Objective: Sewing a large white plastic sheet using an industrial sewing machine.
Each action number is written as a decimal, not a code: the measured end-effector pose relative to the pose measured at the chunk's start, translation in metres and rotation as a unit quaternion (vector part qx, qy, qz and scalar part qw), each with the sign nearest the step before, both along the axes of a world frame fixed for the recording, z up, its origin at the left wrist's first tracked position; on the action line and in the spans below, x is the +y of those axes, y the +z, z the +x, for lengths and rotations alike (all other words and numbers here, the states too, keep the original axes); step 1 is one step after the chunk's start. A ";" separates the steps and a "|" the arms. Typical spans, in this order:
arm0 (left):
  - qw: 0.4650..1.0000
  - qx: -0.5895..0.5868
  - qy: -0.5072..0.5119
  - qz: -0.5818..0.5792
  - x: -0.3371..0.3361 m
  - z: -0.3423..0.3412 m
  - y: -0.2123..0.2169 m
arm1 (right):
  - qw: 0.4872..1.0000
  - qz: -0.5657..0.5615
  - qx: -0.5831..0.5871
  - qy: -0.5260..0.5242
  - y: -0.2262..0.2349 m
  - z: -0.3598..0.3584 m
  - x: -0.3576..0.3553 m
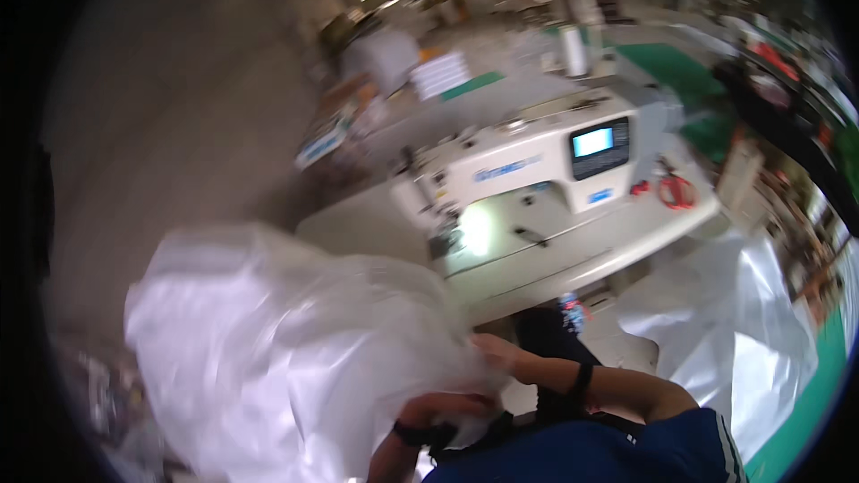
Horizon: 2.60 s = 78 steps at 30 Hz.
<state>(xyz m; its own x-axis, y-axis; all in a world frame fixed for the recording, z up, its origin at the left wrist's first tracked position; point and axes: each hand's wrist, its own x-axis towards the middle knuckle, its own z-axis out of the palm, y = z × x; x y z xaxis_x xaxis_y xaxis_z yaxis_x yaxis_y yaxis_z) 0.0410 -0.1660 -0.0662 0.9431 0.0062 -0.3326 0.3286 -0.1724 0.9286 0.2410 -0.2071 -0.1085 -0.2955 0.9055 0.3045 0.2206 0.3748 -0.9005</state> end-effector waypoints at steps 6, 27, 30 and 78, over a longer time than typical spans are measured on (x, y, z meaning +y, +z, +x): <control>0.957 -0.024 0.104 0.268 -0.062 -0.007 0.097 | 0.966 -0.256 -0.038 0.005 -0.009 -0.054 0.001; 0.456 -0.276 0.836 0.128 0.169 -0.206 0.103 | 0.910 0.026 -0.239 0.339 0.079 -0.043 -0.043; 0.409 -0.260 0.782 0.392 0.191 -0.293 0.062 | 0.976 0.044 -0.198 0.079 0.155 -0.035 -0.017; 0.577 0.243 0.271 0.731 0.256 -0.184 0.134 | 0.879 -0.410 -0.082 0.232 0.046 -0.166 -0.013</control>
<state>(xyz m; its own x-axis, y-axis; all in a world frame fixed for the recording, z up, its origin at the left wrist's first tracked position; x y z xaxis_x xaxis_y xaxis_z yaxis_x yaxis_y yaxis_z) -0.1432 0.0898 0.0680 0.4692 0.8652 0.1767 0.8622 -0.4055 -0.3037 0.0753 -0.2196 -0.0627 -0.6693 0.5721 -0.4740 0.3664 -0.3008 -0.8805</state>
